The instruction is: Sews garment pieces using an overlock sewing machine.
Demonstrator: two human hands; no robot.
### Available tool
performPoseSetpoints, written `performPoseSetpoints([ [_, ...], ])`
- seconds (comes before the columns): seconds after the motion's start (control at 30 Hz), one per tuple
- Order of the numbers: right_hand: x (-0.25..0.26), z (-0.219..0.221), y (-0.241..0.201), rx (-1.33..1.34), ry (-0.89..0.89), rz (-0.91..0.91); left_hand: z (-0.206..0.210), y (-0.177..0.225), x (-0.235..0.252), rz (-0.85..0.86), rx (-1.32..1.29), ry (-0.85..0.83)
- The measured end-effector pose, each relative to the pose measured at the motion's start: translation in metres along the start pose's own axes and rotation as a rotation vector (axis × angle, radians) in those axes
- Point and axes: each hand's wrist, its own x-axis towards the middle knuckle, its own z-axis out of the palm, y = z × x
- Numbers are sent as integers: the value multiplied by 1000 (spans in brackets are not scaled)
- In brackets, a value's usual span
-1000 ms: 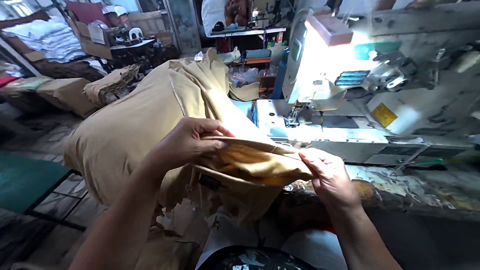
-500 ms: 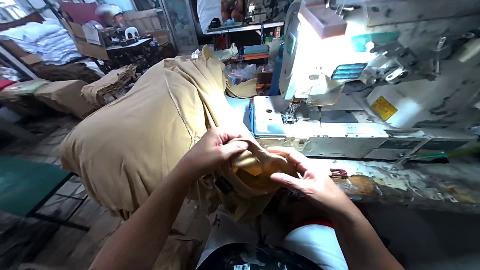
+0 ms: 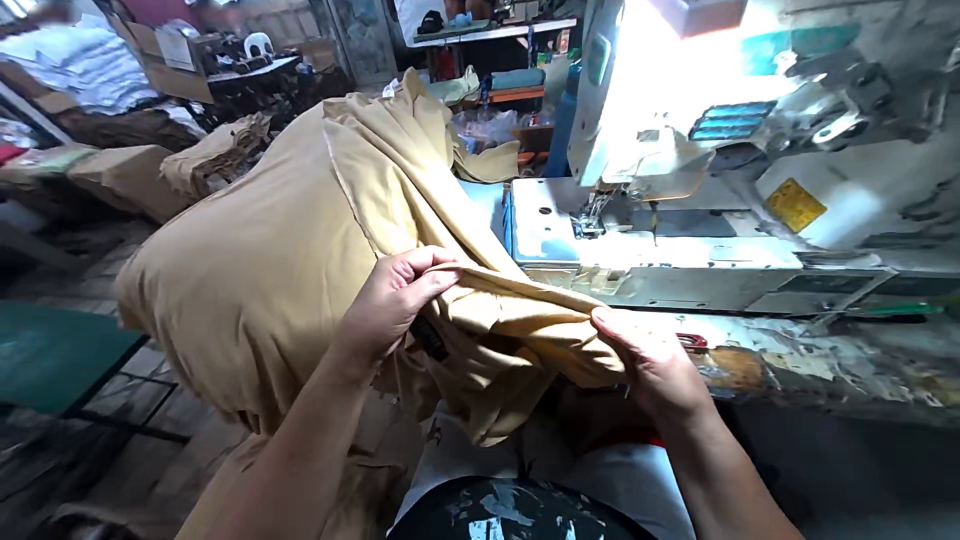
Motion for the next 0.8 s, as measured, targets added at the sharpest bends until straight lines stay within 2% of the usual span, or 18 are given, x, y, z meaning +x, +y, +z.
performPoseSetpoints([
  [0.07, -2, -3, 3, -42, -39, -23, 8, -6, 5, 43, 19, 44],
  [0.17, -17, -8, 7, -202, -234, -134, 25, 6, 13, 49, 6, 34],
  [0.23, -28, -7, 8, -194, -401, -171, 33, 19, 26, 241, 276, -19],
  [0.3, -33, -7, 14, -134, -472, -167, 43, 23, 46, 385, 612, -43],
  [0.47, -23, -28, 37, -234, -287, -285, 74, -21, 114, 404, 985, -246],
  [0.53, -8, -37, 41, -244, -168, -273, 89, -41, 150, 335, 996, -324],
  [0.6, 10, -42, 39, -210, -61, -194, 100, -58, 187, 306, 974, -296],
  [0.67, 31, -42, 32, -184, -30, -155, 110, -56, 203, 253, 932, -256],
  [0.8, 47, -37, 27, -161, -30, -158, 118, -34, 202, 157, 938, -239],
])
